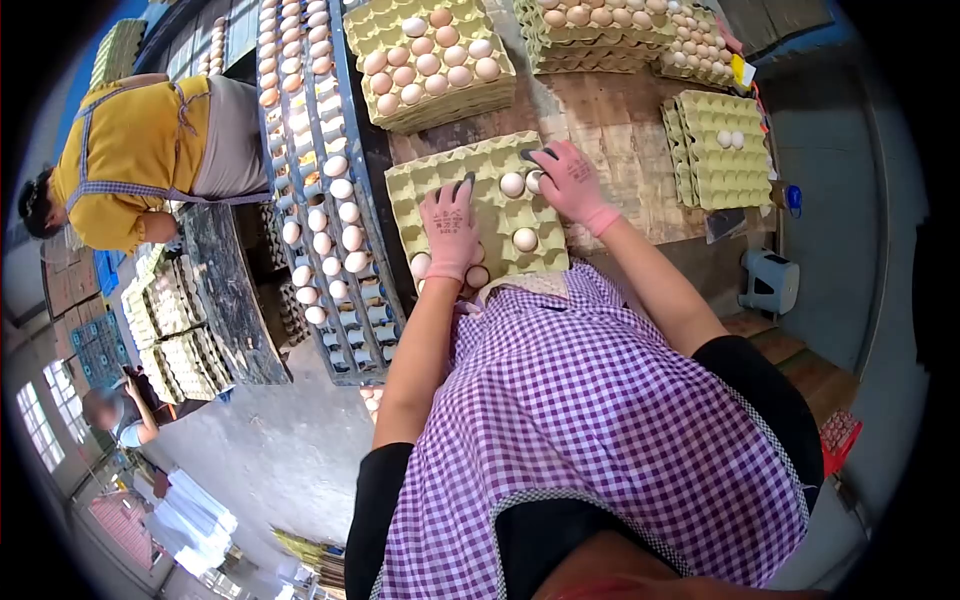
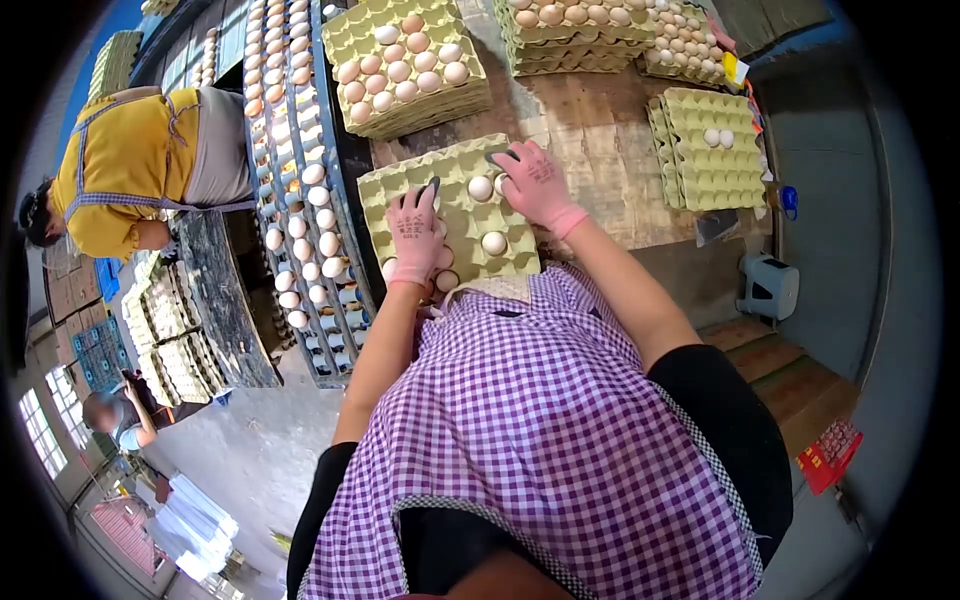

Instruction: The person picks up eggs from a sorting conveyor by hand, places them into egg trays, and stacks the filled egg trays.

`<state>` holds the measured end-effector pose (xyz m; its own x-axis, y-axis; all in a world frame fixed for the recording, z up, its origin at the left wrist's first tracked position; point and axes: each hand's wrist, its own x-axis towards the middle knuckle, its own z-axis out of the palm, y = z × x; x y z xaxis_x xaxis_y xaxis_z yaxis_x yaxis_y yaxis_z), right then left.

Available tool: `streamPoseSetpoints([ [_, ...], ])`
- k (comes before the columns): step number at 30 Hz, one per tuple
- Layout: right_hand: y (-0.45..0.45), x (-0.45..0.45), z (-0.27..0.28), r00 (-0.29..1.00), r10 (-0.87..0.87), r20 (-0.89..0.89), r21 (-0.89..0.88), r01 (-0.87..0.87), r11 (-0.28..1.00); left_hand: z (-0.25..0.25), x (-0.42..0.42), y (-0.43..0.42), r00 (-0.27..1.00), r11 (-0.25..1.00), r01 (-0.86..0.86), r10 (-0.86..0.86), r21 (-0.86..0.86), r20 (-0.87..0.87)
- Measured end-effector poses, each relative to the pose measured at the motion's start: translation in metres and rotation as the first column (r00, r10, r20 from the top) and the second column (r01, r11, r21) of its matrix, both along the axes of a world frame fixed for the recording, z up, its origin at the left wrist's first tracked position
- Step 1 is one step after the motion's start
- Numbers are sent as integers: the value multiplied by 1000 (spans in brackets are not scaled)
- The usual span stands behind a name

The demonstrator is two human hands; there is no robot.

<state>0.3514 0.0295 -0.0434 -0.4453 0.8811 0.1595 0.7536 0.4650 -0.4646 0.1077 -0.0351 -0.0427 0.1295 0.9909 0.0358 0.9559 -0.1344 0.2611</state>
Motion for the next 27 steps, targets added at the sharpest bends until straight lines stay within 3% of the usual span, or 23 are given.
streamPoseSetpoints([
  [1,0,7,2,999,13,33,-85,-10,996,17,8,10,1000,1000,-4,4,-4,-1],
  [2,-1,12,-4,982,70,174,65,-83,994,29,17,19,991,999,43,-39,-27,127],
  [3,-5,15,-11,981,85,177,51,-96,994,30,24,22,964,995,86,-71,-48,256],
  [4,-4,16,-19,951,145,274,-1,-151,989,20,33,26,964,996,70,-53,-55,260],
  [6,4,16,-21,909,248,336,-132,-215,968,-3,45,43,979,961,205,-205,-188,19],
  [7,0,15,-11,900,271,341,-137,-237,962,1,42,42,983,965,183,-181,-190,26],
  [9,-9,23,12,989,72,126,-371,-20,929,8,33,39,981,958,106,-57,-266,185],
  [10,-9,31,22,983,-93,-159,-698,-46,715,13,19,21,897,982,42,43,-182,441],
  [11,-15,33,31,984,-85,-156,-702,-50,710,24,6,-1,895,982,34,54,-187,442],
  [12,-26,33,41,863,-305,-403,-838,-214,502,37,-8,-24,483,923,1,336,-384,809],
  [13,-35,30,45,642,-559,-525,-850,-432,302,44,-24,-35,-92,831,93,555,-548,827],
  [14,-43,23,46,625,-556,-548,-836,-437,332,37,-43,-45,-118,852,129,521,-507,845],
  [15,-51,7,35,747,-401,-530,-769,-223,599,39,-55,-56,-150,870,156,489,-468,859],
  [16,-55,2,32,937,-106,-332,-681,-161,714,49,-61,-61,35,863,116,491,-492,870],
  [17,-55,-4,33,984,171,-42,-543,-166,823,41,-62,-66,234,808,69,557,-585,797],
  [18,-58,-11,35,979,197,-50,-528,-193,827,48,-55,-61,662,878,28,342,-478,667],
  [19,-67,-18,36,959,252,130,-394,-183,901,56,-43,-57,937,928,29,104,-372,333],
  [20,-76,-27,35,911,279,304,-236,-212,948,57,-33,-55,983,909,58,20,-412,183],
  [21,-81,-31,29,893,298,337,-203,-240,949,59,-22,-52,998,886,58,-52,-459,27],
  [23,-79,-31,19,869,349,350,-154,-314,937,-11,0,-69,978,949,-60,-7,-311,-210],
  [25,-75,-33,21,844,398,359,-183,-355,917,-7,6,-72,972,926,-232,233,-297,-33],
  [26,-70,-36,27,824,413,387,-223,-351,909,-15,10,-70,977,944,-209,189,-256,-99],
  [27,-67,-43,34,808,453,377,-208,-402,892,-33,10,-73,954,980,-75,16,-185,-300],
])
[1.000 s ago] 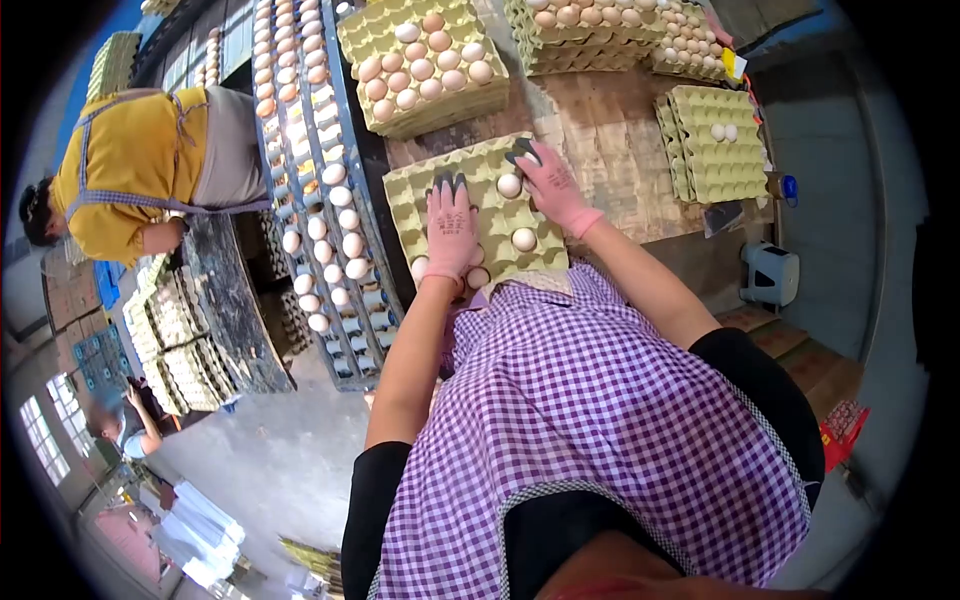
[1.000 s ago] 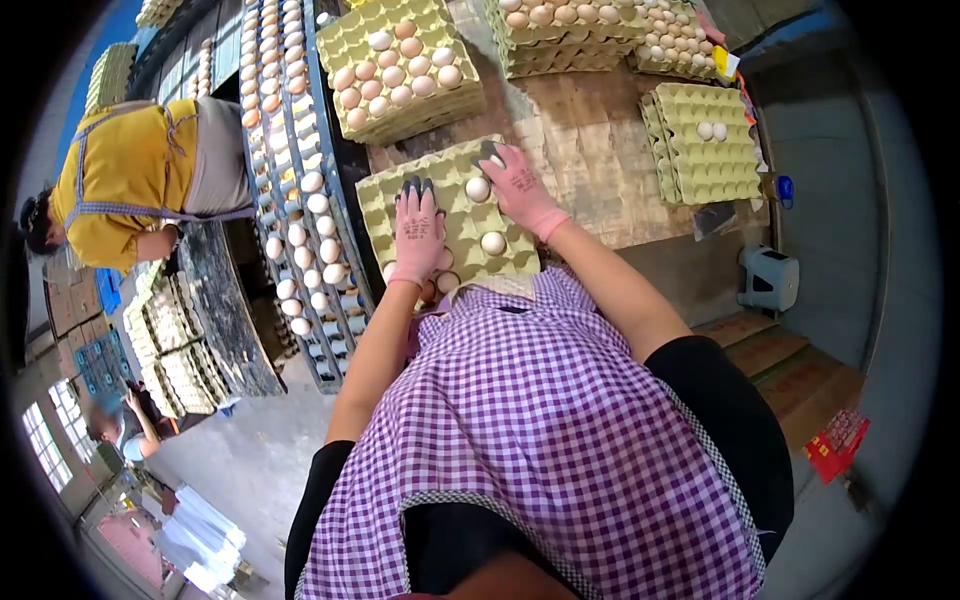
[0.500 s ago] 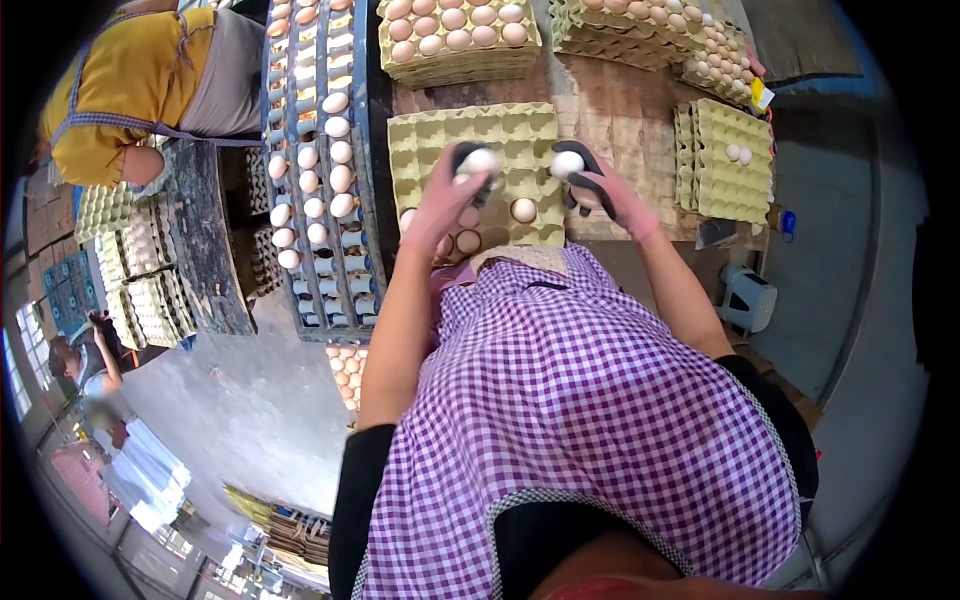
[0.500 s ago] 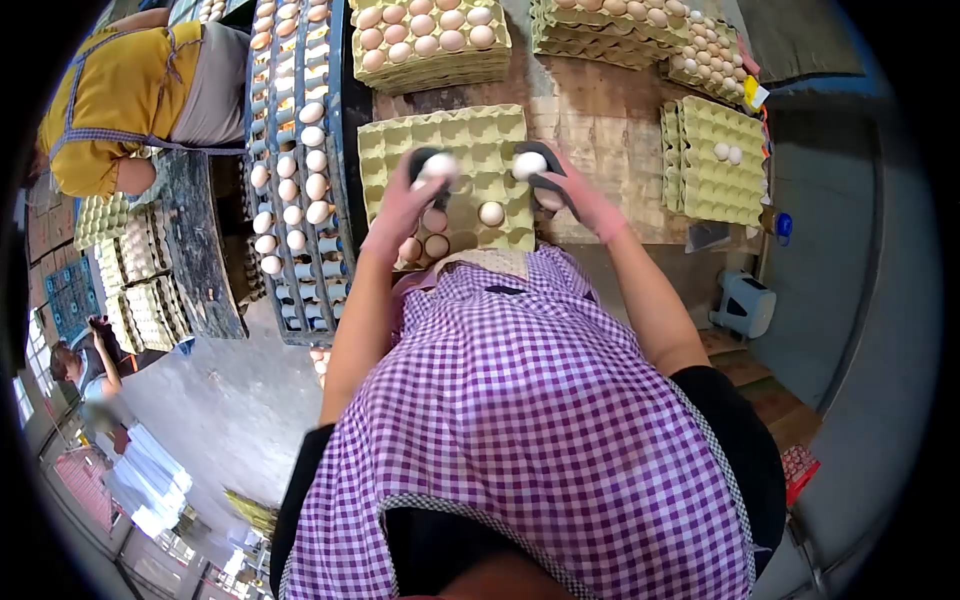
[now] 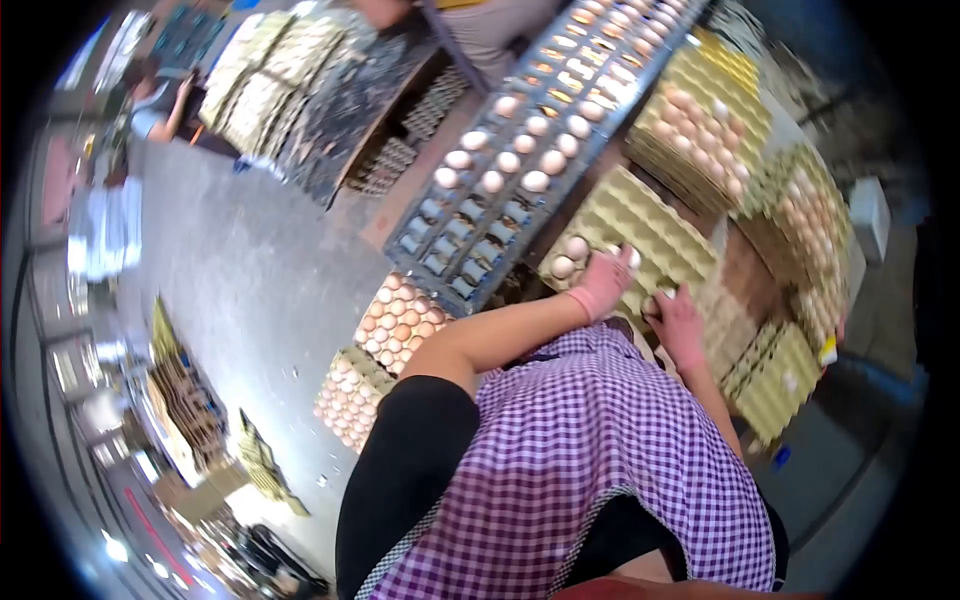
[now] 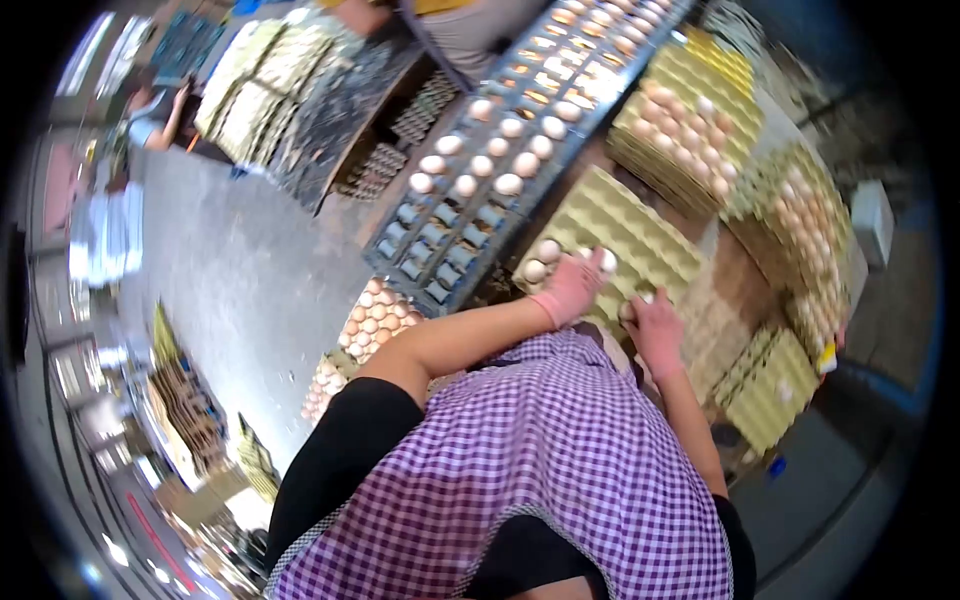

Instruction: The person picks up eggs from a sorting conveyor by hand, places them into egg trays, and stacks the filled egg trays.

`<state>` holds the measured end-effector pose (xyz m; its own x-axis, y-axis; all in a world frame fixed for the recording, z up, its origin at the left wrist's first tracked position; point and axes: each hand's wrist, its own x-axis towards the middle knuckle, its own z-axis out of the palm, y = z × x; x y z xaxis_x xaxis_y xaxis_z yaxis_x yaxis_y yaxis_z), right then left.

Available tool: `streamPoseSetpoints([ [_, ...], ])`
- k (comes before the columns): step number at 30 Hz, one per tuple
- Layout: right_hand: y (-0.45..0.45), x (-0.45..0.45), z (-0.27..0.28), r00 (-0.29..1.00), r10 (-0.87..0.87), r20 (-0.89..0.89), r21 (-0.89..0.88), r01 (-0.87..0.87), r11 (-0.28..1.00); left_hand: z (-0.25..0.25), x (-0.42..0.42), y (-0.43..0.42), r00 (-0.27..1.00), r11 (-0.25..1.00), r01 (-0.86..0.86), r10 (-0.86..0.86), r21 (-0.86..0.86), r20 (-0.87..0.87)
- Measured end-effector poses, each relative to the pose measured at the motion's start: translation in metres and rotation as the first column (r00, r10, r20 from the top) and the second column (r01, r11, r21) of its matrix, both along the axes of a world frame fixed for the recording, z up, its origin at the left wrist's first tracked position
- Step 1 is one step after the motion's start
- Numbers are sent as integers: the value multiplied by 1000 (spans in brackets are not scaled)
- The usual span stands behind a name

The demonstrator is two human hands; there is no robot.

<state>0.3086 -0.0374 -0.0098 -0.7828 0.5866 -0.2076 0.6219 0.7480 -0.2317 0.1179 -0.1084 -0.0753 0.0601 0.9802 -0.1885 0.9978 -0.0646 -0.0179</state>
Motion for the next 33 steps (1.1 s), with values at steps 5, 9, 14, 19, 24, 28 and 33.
streamPoseSetpoints([
  [5,23,13,-17,996,-19,85,-114,28,993,-13,-8,-7,928,969,-215,164,119,334],
  [9,60,-30,43,999,-28,20,-282,33,959,54,-50,-28,791,957,-258,289,-133,539],
  [14,47,-159,55,987,75,-143,-457,-133,879,79,-125,-120,136,541,-778,641,-319,755],
  [19,-5,-279,-13,933,342,-114,-472,-354,808,7,-156,-175,-15,355,-879,648,-319,762],
  [24,-5,-304,-37,894,447,34,-272,-422,865,24,-148,-188,132,286,-927,855,-243,502],
  [28,-4,-314,-37,882,416,-223,12,-424,906,32,-152,-210,191,263,-955,898,-136,396],
  [33,8,-290,-72,752,476,-455,133,-471,872,-3,-195,-182,535,435,-832,791,344,297],
])
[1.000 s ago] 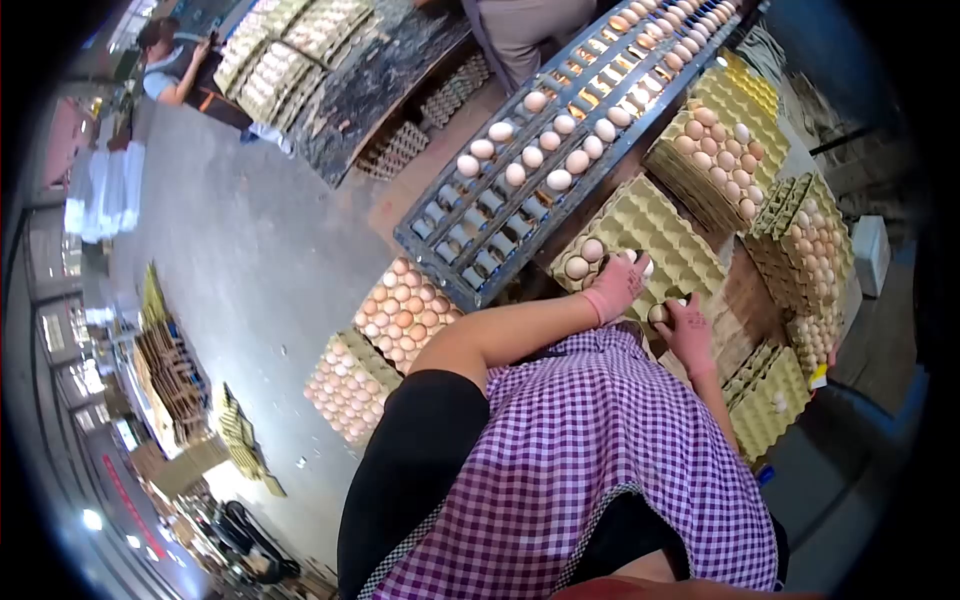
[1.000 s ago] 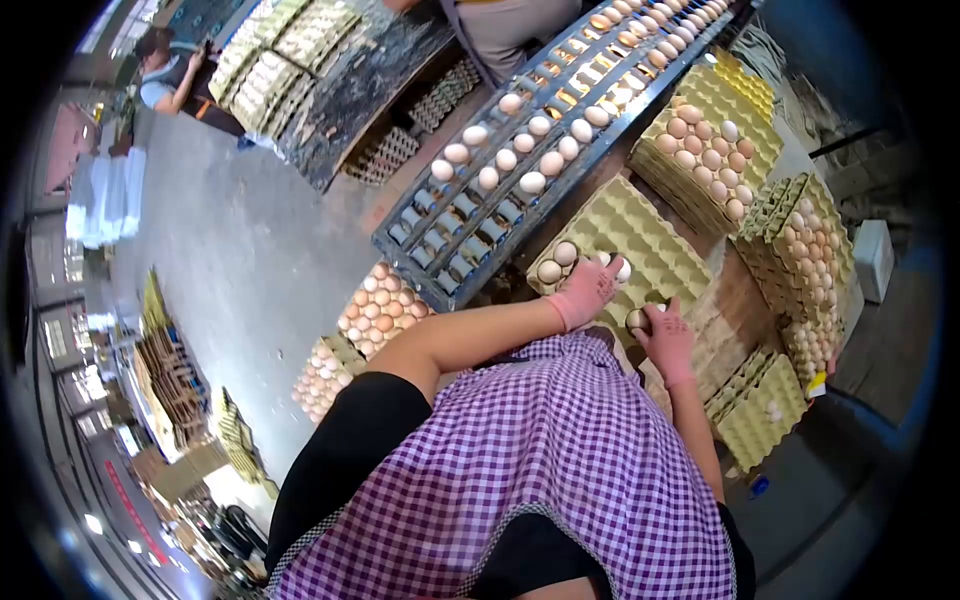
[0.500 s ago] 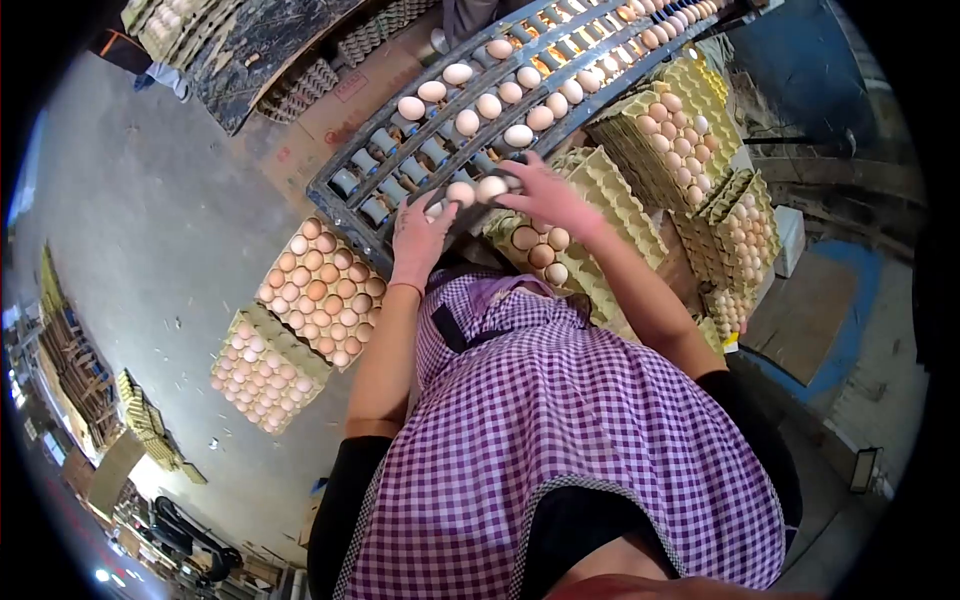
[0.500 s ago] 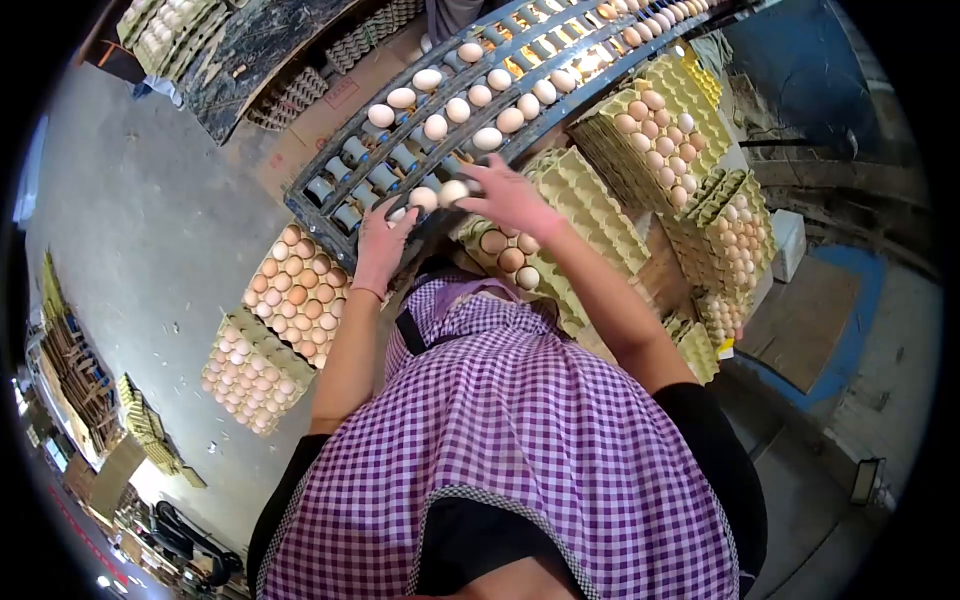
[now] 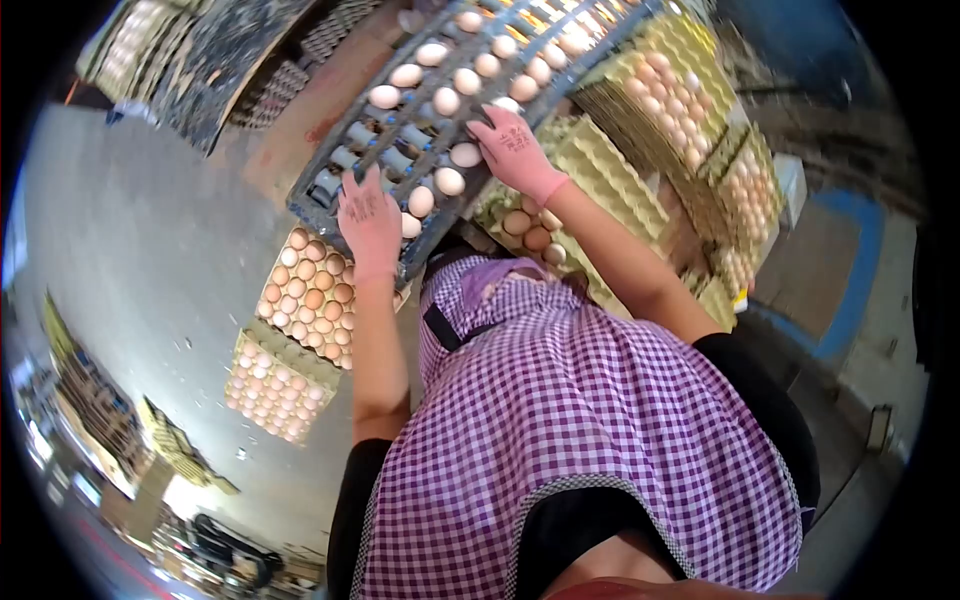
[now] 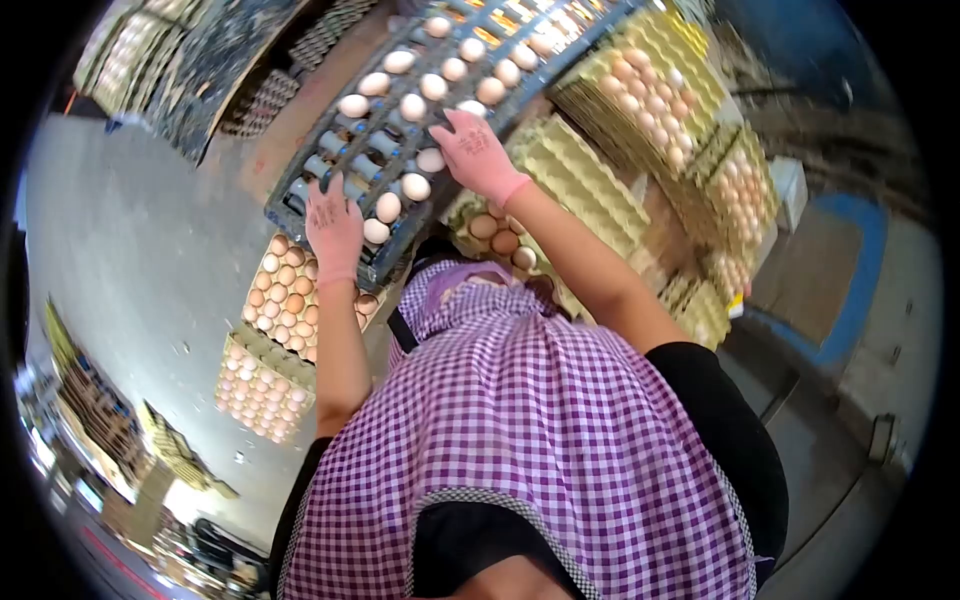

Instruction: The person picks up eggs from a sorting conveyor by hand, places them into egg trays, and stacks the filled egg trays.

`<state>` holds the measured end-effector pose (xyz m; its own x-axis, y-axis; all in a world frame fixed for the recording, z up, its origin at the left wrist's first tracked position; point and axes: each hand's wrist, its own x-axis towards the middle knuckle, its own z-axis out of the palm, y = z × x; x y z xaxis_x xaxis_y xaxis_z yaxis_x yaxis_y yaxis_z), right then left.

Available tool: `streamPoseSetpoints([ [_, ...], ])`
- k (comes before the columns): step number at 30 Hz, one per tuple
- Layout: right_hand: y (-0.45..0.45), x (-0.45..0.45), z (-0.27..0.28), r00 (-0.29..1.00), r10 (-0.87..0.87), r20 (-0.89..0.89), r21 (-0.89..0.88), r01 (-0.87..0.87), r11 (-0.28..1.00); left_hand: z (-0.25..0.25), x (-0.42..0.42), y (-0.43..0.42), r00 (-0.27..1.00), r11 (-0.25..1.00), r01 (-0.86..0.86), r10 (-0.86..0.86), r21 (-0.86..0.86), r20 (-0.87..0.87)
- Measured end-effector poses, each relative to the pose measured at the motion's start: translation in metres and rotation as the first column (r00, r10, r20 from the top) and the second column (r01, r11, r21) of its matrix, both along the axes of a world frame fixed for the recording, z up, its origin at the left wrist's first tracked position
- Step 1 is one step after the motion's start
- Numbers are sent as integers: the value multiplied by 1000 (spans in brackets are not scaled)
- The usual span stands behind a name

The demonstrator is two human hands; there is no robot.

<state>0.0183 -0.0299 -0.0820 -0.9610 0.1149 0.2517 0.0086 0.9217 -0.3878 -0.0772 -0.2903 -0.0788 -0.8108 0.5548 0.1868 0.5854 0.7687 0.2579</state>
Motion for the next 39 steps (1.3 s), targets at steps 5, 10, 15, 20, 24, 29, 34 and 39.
streamPoseSetpoints([
  [5,25,96,58,936,-348,56,-89,352,932,-17,-32,77,950,959,238,-196,-156,242],
  [10,15,194,65,851,-484,203,-53,503,862,22,63,115,735,758,639,-651,127,187],
  [15,-15,229,14,850,-485,207,117,471,874,-4,87,131,476,505,860,-846,74,238],
  [20,6,230,-8,802,-597,23,-333,569,752,-1,89,139,608,671,656,-741,347,285],
  [24,20,224,37,685,-707,179,-860,458,226,32,102,130,226,639,-524,-534,563,815],
  [29,8,186,61,833,-478,280,-451,554,700,54,89,106,651,740,672,-597,9,470],
  [34,-2,165,41,851,-290,439,11,317,948,40,77,109,563,577,811,-720,-101,405],
  [39,29,205,49,889,-170,425,-577,411,706,51,80,80,-139,844,-296,-501,447,854],
])
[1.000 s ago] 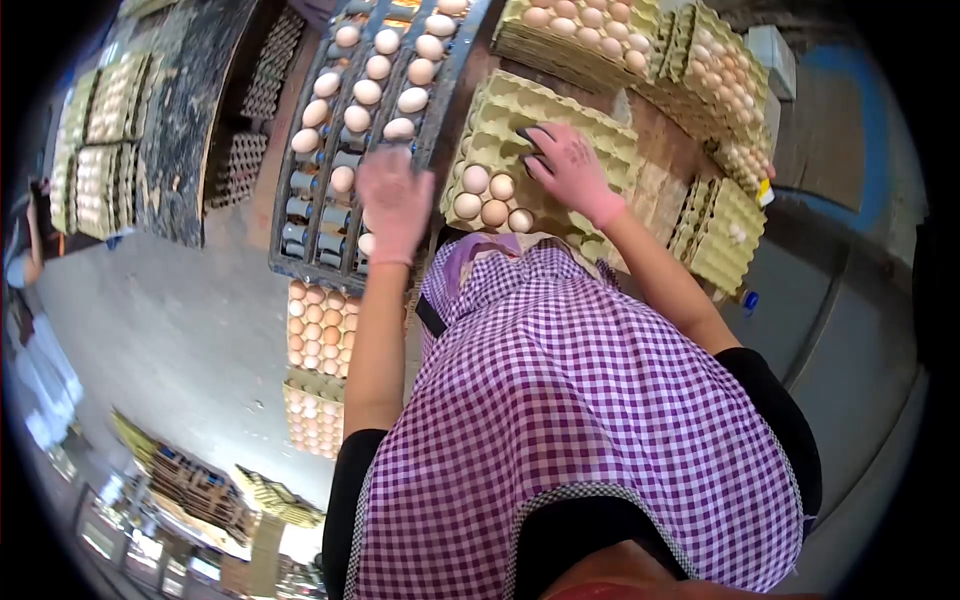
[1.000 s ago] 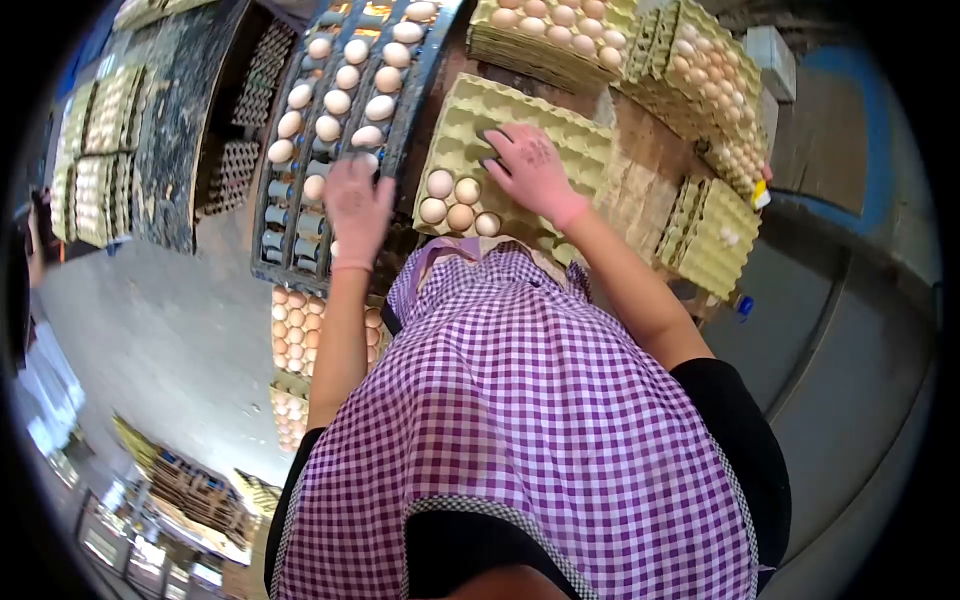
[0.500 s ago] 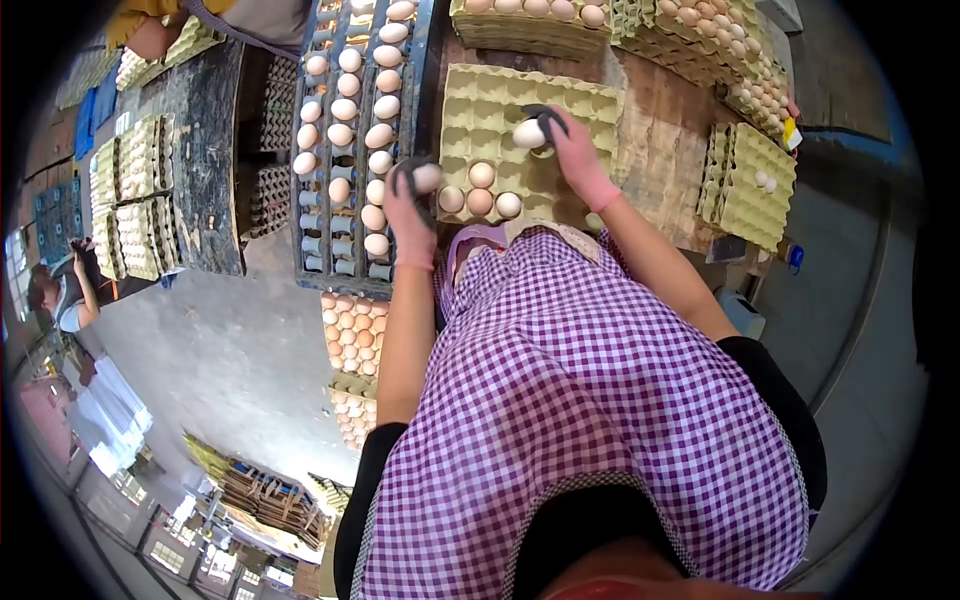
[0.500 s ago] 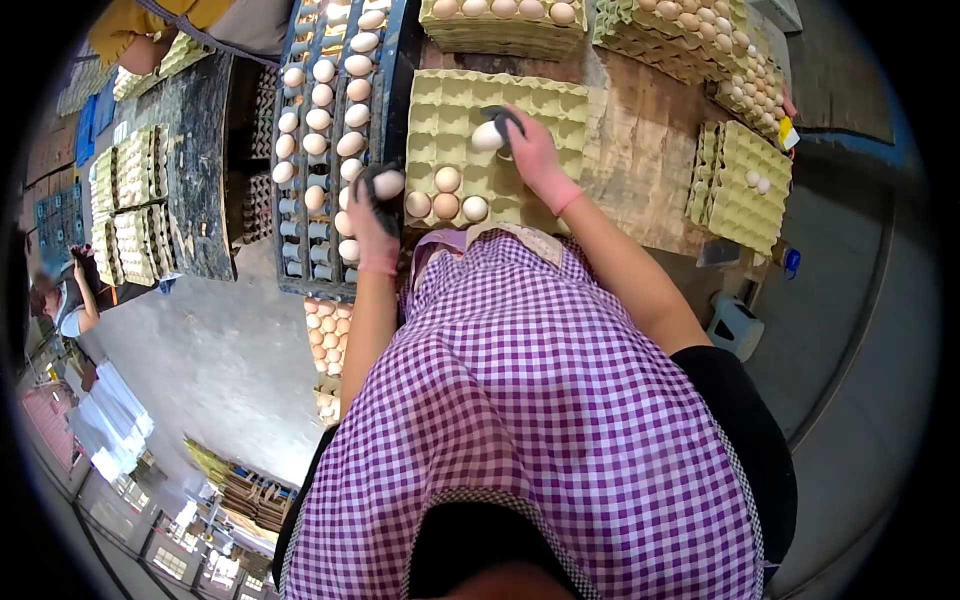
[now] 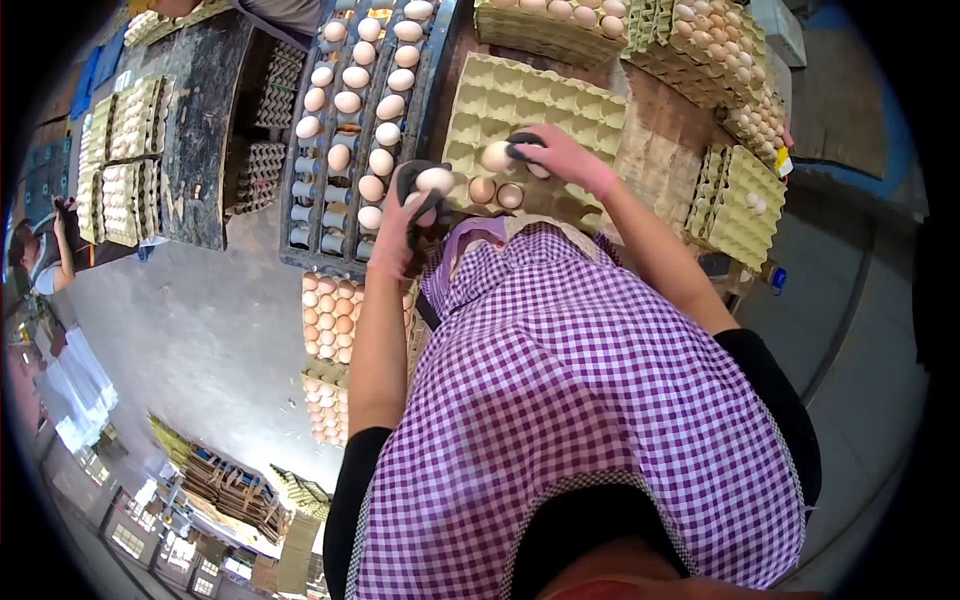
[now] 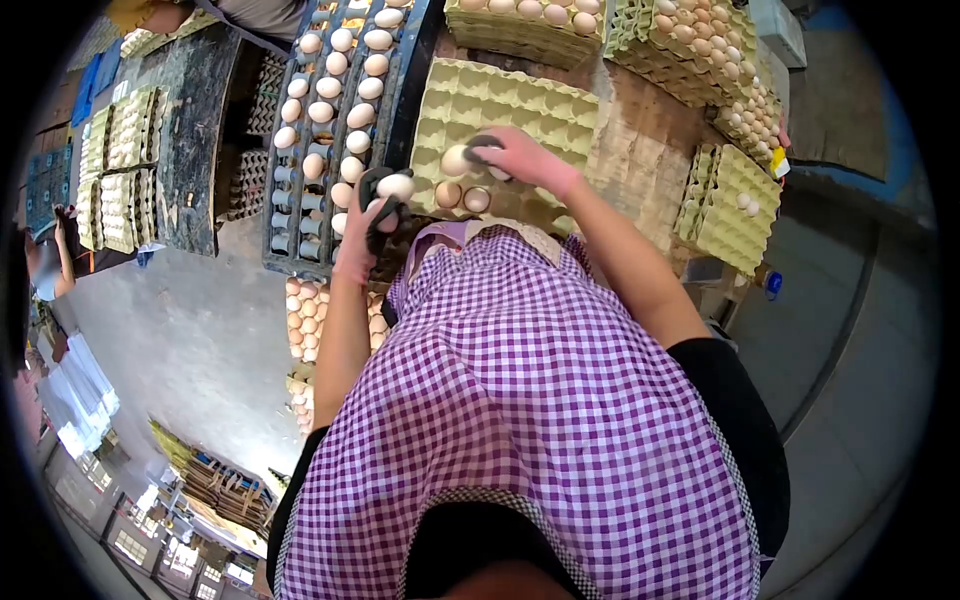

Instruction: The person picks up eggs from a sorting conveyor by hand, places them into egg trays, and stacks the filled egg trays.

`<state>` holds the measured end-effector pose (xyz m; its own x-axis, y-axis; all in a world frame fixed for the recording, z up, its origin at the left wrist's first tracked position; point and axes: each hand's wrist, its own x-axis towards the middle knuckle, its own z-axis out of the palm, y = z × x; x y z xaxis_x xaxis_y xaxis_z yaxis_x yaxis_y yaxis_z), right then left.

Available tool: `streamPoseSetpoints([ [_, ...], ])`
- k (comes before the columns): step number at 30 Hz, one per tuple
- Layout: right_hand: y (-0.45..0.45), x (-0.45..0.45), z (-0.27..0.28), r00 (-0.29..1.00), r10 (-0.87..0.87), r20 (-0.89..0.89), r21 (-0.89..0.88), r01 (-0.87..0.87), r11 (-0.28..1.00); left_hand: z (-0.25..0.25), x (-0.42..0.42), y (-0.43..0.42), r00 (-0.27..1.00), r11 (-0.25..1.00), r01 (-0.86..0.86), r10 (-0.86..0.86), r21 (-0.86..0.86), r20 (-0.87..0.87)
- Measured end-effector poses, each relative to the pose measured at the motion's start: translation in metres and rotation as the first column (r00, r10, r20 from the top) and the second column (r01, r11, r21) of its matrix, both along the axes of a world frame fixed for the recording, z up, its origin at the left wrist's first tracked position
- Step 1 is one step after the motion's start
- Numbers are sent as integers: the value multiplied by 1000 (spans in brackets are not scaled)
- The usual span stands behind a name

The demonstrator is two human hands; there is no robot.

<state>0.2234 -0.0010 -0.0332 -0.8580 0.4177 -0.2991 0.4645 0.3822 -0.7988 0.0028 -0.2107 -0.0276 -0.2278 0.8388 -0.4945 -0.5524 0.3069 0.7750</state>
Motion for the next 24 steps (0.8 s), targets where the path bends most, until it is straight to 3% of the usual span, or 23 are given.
streamPoseSetpoints([
  [1,-6,10,9,973,-222,-55,-425,179,887,-2,2,-3,999,996,-28,24,81,48],
  [2,-9,20,17,899,-438,-9,-768,274,579,-4,5,-2,994,985,-60,44,163,101],
  [3,-8,32,18,899,-434,-49,-874,172,454,-9,2,3,993,991,103,-98,83,-68],
  [4,-13,31,20,878,-478,-12,-891,207,403,-6,1,10,943,968,250,-248,-22,-223],
  [5,-25,21,21,872,-484,-67,-732,286,618,-5,7,18,695,918,379,-367,-119,-618],
  [6,-33,12,23,872,-473,-125,-518,349,781,10,17,31,281,861,435,-409,-265,-868],
  [7,-39,-1,32,974,-161,-159,131,182,974,23,29,41,-45,789,380,-506,-483,-861],
  [8,-52,-3,49,945,-86,317,243,6,970,17,38,45,-244,749,334,-518,-573,-820],
  [10,-79,-4,15,875,2,485,495,-276,824,-19,47,44,-394,782,290,-427,-551,-814],
  [11,-81,-5,9,875,4,484,508,-285,813,-26,50,45,-420,760,291,-444,-581,-792],
  [13,-82,-4,6,921,-45,387,551,-192,812,-26,46,42,-352,803,343,-371,-487,-859],
  [14,-83,-3,11,920,-13,393,554,-225,802,-28,42,38,-317,814,362,-351,-455,-881],
  [16,-79,-4,23,924,-5,383,514,-209,832,-13,32,26,-112,854,384,-335,-351,-936],
  [18,-66,-13,38,924,-107,368,321,-18,947,15,18,11,326,868,323,-477,-378,-816],
  [20,-49,-25,23,991,-125,46,270,108,957,11,2,-14,520,951,107,-303,-291,-799],
  [21,-46,-52,37,992,-111,57,155,101,983,0,-4,-29,582,970,-51,-166,-239,-796],
  [23,-43,-111,48,999,16,28,167,-20,986,0,-31,-53,558,940,-226,-90,-256,-825],
  [24,-39,-138,31,997,76,-32,272,-64,960,-2,-46,-63,574,916,-292,-62,-274,-816],
])
